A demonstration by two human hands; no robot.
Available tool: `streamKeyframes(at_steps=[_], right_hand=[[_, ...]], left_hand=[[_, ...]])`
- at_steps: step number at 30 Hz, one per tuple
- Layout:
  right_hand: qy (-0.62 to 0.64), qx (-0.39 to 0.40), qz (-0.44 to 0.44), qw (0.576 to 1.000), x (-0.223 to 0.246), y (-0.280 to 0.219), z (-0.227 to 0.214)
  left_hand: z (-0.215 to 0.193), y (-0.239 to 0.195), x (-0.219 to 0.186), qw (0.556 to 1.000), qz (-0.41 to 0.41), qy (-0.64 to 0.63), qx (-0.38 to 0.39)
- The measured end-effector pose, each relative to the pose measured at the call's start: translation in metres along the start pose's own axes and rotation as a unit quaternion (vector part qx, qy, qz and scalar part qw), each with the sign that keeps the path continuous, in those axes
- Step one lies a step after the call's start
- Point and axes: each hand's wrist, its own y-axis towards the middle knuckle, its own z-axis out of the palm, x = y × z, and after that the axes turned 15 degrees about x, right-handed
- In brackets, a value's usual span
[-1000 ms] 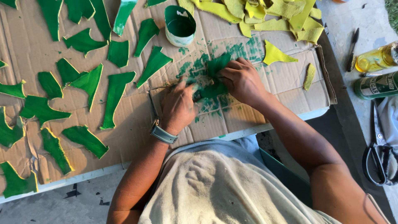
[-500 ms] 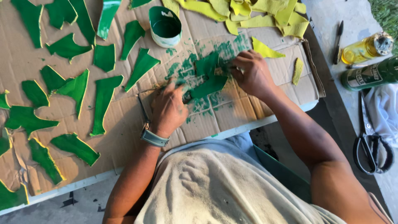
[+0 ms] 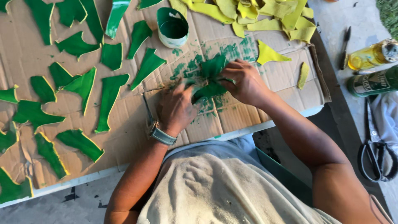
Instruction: The person paints yellow foam cutouts green using a sponge and a paint can. They repeatedly dip the sponge into the paint and apply it to the foam pieces, placing finished pieces on a cardboard surface.
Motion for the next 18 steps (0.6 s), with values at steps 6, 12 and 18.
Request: streamKeyframes(at_steps=[6,12,18], right_hand=[[-0.184,-0.021,-0.058,0.981,-0.019,0.051,-0.002],[-0.084,-0.001,-0.004,0.996,-0.017,0.036,-0.003],[-0.037,-0.03,-0.032,0.998,-0.027,0.037,-0.007]], left_hand=[[0.002,0.003,-0.002,1.0,-0.013,0.026,-0.001],[0.004,0.001,0.0,0.999,0.001,0.033,0.004],[-0.002,0.004,-0.001,1.0,-0.002,0.002,0.004]])
